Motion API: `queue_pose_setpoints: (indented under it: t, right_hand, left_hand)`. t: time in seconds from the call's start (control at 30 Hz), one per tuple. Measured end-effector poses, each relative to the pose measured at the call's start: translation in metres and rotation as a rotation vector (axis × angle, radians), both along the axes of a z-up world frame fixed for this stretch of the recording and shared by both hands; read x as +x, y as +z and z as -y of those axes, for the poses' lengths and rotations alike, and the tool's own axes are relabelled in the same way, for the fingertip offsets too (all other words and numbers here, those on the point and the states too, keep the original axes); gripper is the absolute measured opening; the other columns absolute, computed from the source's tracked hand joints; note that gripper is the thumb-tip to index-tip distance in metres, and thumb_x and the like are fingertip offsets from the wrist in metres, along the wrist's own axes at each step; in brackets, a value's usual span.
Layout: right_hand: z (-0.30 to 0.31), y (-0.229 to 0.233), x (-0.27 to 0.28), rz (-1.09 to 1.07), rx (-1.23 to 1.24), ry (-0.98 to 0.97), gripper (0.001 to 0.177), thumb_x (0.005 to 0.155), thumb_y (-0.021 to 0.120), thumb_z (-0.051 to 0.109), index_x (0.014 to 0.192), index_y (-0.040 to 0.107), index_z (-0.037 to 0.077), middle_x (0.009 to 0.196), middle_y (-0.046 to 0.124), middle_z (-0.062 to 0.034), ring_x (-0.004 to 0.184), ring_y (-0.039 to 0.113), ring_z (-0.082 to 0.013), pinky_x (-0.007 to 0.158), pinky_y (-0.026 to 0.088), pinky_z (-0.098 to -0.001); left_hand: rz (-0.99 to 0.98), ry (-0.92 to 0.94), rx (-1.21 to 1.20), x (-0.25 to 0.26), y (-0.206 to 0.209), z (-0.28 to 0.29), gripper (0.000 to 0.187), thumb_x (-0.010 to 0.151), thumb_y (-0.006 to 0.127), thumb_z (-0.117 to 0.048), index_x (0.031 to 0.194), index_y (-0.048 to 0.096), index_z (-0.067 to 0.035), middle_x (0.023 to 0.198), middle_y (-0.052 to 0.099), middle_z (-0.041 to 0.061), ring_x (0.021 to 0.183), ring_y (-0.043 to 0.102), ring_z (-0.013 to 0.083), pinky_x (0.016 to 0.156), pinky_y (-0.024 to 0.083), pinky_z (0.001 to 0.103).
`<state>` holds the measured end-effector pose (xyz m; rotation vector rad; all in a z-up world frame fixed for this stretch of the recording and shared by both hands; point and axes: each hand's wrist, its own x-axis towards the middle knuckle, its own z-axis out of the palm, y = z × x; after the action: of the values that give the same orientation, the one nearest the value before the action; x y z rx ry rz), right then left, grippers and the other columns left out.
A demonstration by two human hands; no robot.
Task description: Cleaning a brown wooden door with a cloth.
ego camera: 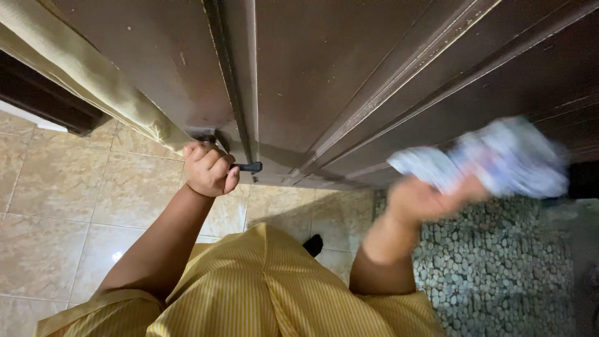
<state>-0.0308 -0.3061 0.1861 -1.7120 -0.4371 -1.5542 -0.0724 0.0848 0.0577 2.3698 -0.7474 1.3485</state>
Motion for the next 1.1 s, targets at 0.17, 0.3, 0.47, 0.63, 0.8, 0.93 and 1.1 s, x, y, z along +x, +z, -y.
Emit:
queue_pose_setpoints:
  t: [0.17, 0.3, 0.47, 0.63, 0.8, 0.93, 1.1]
  right_hand:
    - [-0.042, -0.198, 0.041, -0.557, 0.038, -0.199, 0.094, 0.094, 0.053, 0.000, 0.167, -0.005, 0.009, 0.172, 0.002, -0.0297, 0.161, 0.002, -0.0449, 0.132, -0.002, -0.0565]
    - [-0.027, -0.392, 0.071, -0.549, 0.849, 0.430, 0.099, 0.094, 0.056, -0.003, 0.165, -0.012, 0.012, 0.169, 0.008, -0.0217, 0.148, 0.025, -0.0378, 0.125, 0.025, -0.0505]
    - [-0.005, -0.259, 0.061, -0.887, 1.269, 0.372, 0.109, 0.081, 0.056, -0.005, 0.163, -0.013, 0.018, 0.169, 0.010, -0.0213, 0.148, 0.033, -0.0336, 0.120, 0.033, -0.0474]
    - [-0.018, -0.138, 0.040, -0.534, 0.787, 0.499, 0.104, 0.086, 0.056, -0.004, 0.167, -0.008, 0.009, 0.176, -0.004, -0.0225, 0.158, 0.018, -0.0421, 0.129, 0.017, -0.0555]
    - [-0.022, -0.214, 0.043, -0.560, 0.126, -0.067, 0.095, 0.101, 0.056, 0.037, 0.168, -0.009, 0.016, 0.176, 0.004, -0.0164, 0.163, 0.005, -0.0410, 0.134, -0.001, -0.0565]
    - [-0.034, -0.250, 0.042, -0.758, 0.369, -0.012, 0.096, 0.101, 0.051, 0.043, 0.166, -0.012, 0.009, 0.175, -0.009, -0.0232, 0.158, -0.012, -0.0474, 0.125, -0.009, -0.0604]
    - [-0.015, -0.194, 0.041, -0.765, 1.385, 0.586, 0.094, 0.097, 0.051, 0.056, 0.165, 0.007, 0.008, 0.172, 0.010, -0.0218, 0.157, 0.014, -0.0374, 0.121, 0.013, -0.0634]
  left_hand:
    - [0.007, 0.012, 0.002, -0.002, 0.001, 0.002, 0.020, 0.080, 0.069, -0.029, 0.087, 0.067, -0.011, 0.083, 0.057, 0.007, 0.085, 0.053, 0.0301, 0.085, 0.038, 0.046]
    - [0.018, 0.015, 0.004, 0.000, 0.000, 0.002, 0.019, 0.080, 0.068, -0.029, 0.086, 0.066, -0.011, 0.083, 0.057, 0.007, 0.085, 0.053, 0.0294, 0.086, 0.039, 0.047]
    - [0.025, 0.013, 0.005, 0.006, 0.003, 0.001, 0.018, 0.079, 0.067, -0.029, 0.083, 0.065, -0.012, 0.080, 0.055, 0.007, 0.084, 0.053, 0.0292, 0.085, 0.038, 0.046]
    - [0.038, 0.002, -0.011, 0.004, 0.001, 0.002, 0.019, 0.080, 0.067, -0.029, 0.084, 0.066, -0.011, 0.082, 0.057, 0.007, 0.084, 0.053, 0.0296, 0.085, 0.038, 0.046]
    - [0.056, -0.011, -0.002, 0.007, -0.001, 0.000, 0.018, 0.081, 0.068, -0.030, 0.084, 0.066, -0.012, 0.082, 0.057, 0.006, 0.085, 0.054, 0.0291, 0.086, 0.039, 0.045]
    - [0.053, -0.011, -0.003, 0.005, 0.002, 0.001, 0.018, 0.081, 0.068, -0.030, 0.083, 0.066, -0.012, 0.080, 0.056, 0.006, 0.084, 0.054, 0.0293, 0.087, 0.040, 0.046]
    - [0.051, -0.008, -0.009, 0.004, 0.004, 0.001, 0.018, 0.082, 0.068, -0.029, 0.084, 0.066, -0.011, 0.081, 0.057, 0.006, 0.085, 0.055, 0.0292, 0.087, 0.040, 0.045]
